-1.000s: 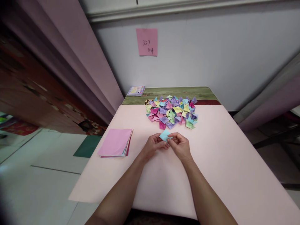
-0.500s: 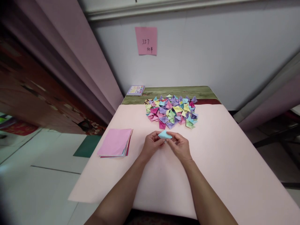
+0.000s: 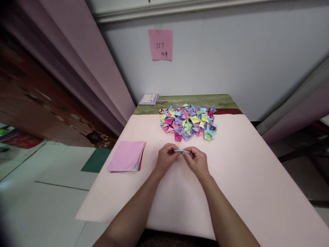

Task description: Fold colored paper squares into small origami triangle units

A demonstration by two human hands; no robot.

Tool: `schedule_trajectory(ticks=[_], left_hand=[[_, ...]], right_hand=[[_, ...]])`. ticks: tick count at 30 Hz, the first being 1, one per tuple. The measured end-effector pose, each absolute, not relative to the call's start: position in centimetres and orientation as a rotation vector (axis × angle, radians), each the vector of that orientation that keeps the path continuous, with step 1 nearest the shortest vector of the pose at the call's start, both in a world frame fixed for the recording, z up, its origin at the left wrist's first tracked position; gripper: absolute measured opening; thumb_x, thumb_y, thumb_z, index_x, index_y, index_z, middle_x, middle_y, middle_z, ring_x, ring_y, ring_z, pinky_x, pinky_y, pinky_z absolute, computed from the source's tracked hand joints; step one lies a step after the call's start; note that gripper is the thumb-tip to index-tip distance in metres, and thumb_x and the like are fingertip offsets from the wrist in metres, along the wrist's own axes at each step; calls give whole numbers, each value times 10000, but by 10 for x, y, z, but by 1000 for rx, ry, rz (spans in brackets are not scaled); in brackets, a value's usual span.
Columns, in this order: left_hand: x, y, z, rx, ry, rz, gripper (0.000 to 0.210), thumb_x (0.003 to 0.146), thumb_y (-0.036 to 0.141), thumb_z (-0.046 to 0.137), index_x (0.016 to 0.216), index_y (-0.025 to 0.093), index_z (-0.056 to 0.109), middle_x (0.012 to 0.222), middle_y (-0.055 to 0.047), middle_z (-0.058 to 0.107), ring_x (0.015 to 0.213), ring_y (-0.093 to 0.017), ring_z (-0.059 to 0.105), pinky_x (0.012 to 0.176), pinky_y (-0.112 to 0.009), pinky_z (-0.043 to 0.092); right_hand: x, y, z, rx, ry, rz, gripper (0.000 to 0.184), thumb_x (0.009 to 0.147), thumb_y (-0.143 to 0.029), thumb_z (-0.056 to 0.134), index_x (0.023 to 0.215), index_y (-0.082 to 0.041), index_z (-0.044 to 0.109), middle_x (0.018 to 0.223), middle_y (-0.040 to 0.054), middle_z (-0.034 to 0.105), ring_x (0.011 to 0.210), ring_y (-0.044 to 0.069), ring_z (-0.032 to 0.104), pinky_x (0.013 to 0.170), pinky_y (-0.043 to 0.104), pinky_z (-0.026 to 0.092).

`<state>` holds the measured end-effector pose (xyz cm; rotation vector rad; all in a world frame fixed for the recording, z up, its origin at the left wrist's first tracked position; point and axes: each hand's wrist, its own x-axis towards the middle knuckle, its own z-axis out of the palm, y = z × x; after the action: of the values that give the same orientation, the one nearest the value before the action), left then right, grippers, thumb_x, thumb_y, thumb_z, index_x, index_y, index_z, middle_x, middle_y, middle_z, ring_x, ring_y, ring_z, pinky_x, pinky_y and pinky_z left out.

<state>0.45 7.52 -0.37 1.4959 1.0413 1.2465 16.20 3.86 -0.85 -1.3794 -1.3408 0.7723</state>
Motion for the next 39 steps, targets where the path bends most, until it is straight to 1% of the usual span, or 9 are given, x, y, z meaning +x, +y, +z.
schedule_trajectory(ticks=[5,14,20,23,27,32,34,36,39], left_hand=[[5,72,1,1354,988,1093,221,744,357,740,776,152,665,663,9,597,604,-105,521,576,-219,410],[6,69,10,1302,938,1124,266,819,402,661,735,150,667,658,-2,606,635,-115,547,615,-227,445],[10,67,5,1191,899,1000,294,701,374,782,822,156,626,649,17,630,607,-109,583,617,-230,480],[12,68,1,1158,900,989,287,706,369,777,781,150,608,631,13,627,567,-102,579,587,-233,485],[12,69,-1,1124,897,965,285,705,364,772,759,143,599,625,-1,637,524,-97,570,518,-216,457],[12,68,1,1041,974,966,300,692,374,766,764,143,589,641,-40,682,513,-127,609,488,-230,479],[13,67,3,1028,1000,976,288,698,371,758,769,146,593,640,-41,688,514,-131,617,503,-240,494],[14,66,4,1033,1023,989,266,710,363,745,771,152,596,633,-34,684,519,-133,619,521,-248,501],[15,65,3,1091,1059,1035,214,733,336,713,758,164,588,609,-11,662,498,-116,583,516,-235,469]], right_hand=[[162,38,-7,-1359,-1281,850,272,811,-435,689,893,-177,715,667,7,654,549,123,524,514,230,418],[165,39,-6,-1321,-1212,938,277,795,-453,700,839,-180,713,742,42,714,634,161,607,550,250,463],[163,43,-9,-1262,-1106,910,329,778,-430,732,994,-184,693,750,28,696,614,149,599,568,262,486],[162,42,-11,-1298,-1138,877,329,795,-423,720,1021,-185,706,760,31,694,624,150,602,584,269,497],[160,40,-8,-1381,-1285,666,281,838,-417,674,1014,-208,736,804,40,704,653,160,622,599,279,515],[160,39,-3,-1387,-1522,207,212,885,-350,636,1042,-282,762,1044,73,702,913,207,655,836,349,540],[162,39,-3,-1407,-1568,70,200,877,-333,654,1040,-312,767,1077,70,700,921,214,644,855,361,530],[162,37,-4,-1441,-1597,-28,183,872,-321,663,1016,-334,776,1024,61,710,852,205,632,813,350,520],[162,34,-6,-1489,-1613,-55,158,878,-323,654,962,-329,788,824,50,697,743,181,608,722,307,485]])
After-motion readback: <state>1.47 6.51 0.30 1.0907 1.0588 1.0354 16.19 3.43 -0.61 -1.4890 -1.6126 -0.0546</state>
